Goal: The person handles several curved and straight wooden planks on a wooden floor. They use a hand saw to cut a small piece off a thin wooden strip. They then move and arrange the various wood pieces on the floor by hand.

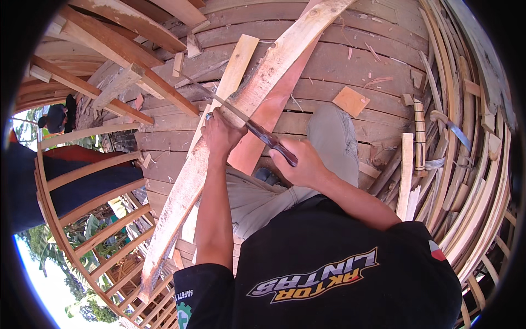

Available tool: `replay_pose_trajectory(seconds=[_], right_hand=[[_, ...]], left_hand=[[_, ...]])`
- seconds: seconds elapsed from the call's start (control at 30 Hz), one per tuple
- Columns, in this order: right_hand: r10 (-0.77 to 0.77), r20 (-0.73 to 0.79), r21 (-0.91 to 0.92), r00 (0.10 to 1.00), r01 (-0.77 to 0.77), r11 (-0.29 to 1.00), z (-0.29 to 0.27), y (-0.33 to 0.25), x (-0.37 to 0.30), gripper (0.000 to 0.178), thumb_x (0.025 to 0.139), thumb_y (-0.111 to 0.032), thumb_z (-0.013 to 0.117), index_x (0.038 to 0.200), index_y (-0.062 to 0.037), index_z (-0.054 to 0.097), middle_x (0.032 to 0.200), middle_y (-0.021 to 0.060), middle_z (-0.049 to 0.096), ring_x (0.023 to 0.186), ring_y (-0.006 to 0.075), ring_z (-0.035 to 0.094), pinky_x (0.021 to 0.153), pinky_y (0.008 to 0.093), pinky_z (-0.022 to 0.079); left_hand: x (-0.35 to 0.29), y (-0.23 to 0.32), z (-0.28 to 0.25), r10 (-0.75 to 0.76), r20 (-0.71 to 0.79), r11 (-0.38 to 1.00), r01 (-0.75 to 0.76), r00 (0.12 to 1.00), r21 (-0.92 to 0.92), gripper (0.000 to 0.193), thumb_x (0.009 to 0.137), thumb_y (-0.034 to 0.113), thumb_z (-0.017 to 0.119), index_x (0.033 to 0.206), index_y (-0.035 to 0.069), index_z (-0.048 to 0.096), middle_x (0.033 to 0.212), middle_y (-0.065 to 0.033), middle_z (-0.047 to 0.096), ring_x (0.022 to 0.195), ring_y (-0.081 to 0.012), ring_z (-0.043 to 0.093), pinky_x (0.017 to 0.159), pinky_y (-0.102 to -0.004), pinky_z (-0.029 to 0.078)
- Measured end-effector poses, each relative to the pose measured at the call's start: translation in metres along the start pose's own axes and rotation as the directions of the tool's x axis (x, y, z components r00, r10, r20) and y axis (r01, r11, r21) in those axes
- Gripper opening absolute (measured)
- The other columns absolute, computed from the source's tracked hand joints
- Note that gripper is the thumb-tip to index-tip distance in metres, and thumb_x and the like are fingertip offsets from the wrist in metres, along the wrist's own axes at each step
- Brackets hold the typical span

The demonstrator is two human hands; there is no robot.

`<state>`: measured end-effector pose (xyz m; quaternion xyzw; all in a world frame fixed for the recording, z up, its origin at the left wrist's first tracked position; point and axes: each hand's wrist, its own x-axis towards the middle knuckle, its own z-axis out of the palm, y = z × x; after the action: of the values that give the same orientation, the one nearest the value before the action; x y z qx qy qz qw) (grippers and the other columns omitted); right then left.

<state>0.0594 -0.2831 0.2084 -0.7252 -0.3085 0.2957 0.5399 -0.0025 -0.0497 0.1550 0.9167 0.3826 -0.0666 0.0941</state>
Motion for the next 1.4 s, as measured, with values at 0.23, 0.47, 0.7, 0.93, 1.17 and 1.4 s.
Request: replay_pose_trajectory(seconds=[0.23,0.47,0.7,0.93,1.17,1.4], right_hand=[[0.163,0.117,0.015,0.98,-0.165,0.986,-0.061,-0.011,-0.097,0.024,0.089,-0.015,0.064,0.073,-0.0018,0.051,0.053,0.0126,0.049,0.048,0.0284,0.056,0.048,0.038,0.041],[-0.042,-0.053,0.062,0.998,0.045,0.997,0.014,0.003,0.02,0.031,0.093,-0.018,0.061,0.071,-0.0022,0.046,0.053,0.0102,0.041,0.047,0.0206,0.047,0.047,0.0363,0.035],[0.151,0.118,0.013,0.981,-0.154,0.988,-0.074,-0.018,-0.122,0.022,0.089,-0.011,0.063,0.073,-0.0014,0.052,0.053,0.0116,0.049,0.044,0.0218,0.052,0.046,0.0358,0.037],[-0.044,-0.046,0.023,0.998,0.045,0.999,-0.004,0.004,-0.015,0.025,0.09,-0.015,0.063,0.072,-0.0016,0.052,0.052,0.0099,0.045,0.045,0.0213,0.049,0.048,0.0372,0.037],[0.155,0.106,0.06,0.982,-0.161,0.985,-0.07,-0.013,-0.115,0.024,0.089,-0.019,0.064,0.077,0.0007,0.056,0.055,0.0152,0.051,0.047,0.0303,0.054,0.048,0.0405,0.04],[0.046,0.001,0.021,0.999,-0.046,0.999,-0.017,0.004,-0.031,0.027,0.09,-0.021,0.063,0.076,0.0005,0.055,0.057,0.0174,0.053,0.049,0.0351,0.055,0.05,0.0405,0.041]], left_hand=[[-0.006,-0.013,-0.003,-0.071,0.073,0.997,0.072,0.995,-0.003,0.083,0.059,0.04,0.079,0.123,-0.002,0.048,0.109,-0.023,0.064,0.109,-0.0373,0.059,0.093,-0.0479,0.043],[-0.002,-0.003,-0.001,-0.009,0.015,1.0,0.01,1.0,-0.028,0.086,0.057,0.039,0.078,0.124,-0.004,0.048,0.113,-0.0246,0.063,0.111,-0.038,0.059,0.094,-0.0477,0.045],[-0.01,-0.012,-0.009,-0.007,0.072,1.0,0.008,0.997,-0.009,0.09,0.059,0.044,0.081,0.125,-0.008,0.048,0.108,-0.0284,0.064,0.104,-0.0417,0.063,0.091,-0.0478,0.049],[-0.002,-0.002,-0.013,0.023,0.068,0.999,-0.02,0.997,-0.05,0.097,0.057,0.047,0.084,0.127,-0.009,0.047,0.109,-0.0287,0.064,0.102,-0.0429,0.063,0.09,-0.0478,0.05],[-0.005,-0.006,-0.015,-0.038,0.073,0.998,0.042,0.997,-0.044,0.083,0.055,0.039,0.078,0.12,-0.006,0.05,0.107,-0.0255,0.065,0.103,-0.04,0.063,0.091,-0.0455,0.047],[-0.002,0.005,-0.02,0.03,0.064,0.998,-0.027,0.998,-0.049,0.083,0.055,0.04,0.078,0.12,-0.005,0.051,0.107,-0.0248,0.065,0.105,-0.04,0.062,0.093,-0.0468,0.048]])
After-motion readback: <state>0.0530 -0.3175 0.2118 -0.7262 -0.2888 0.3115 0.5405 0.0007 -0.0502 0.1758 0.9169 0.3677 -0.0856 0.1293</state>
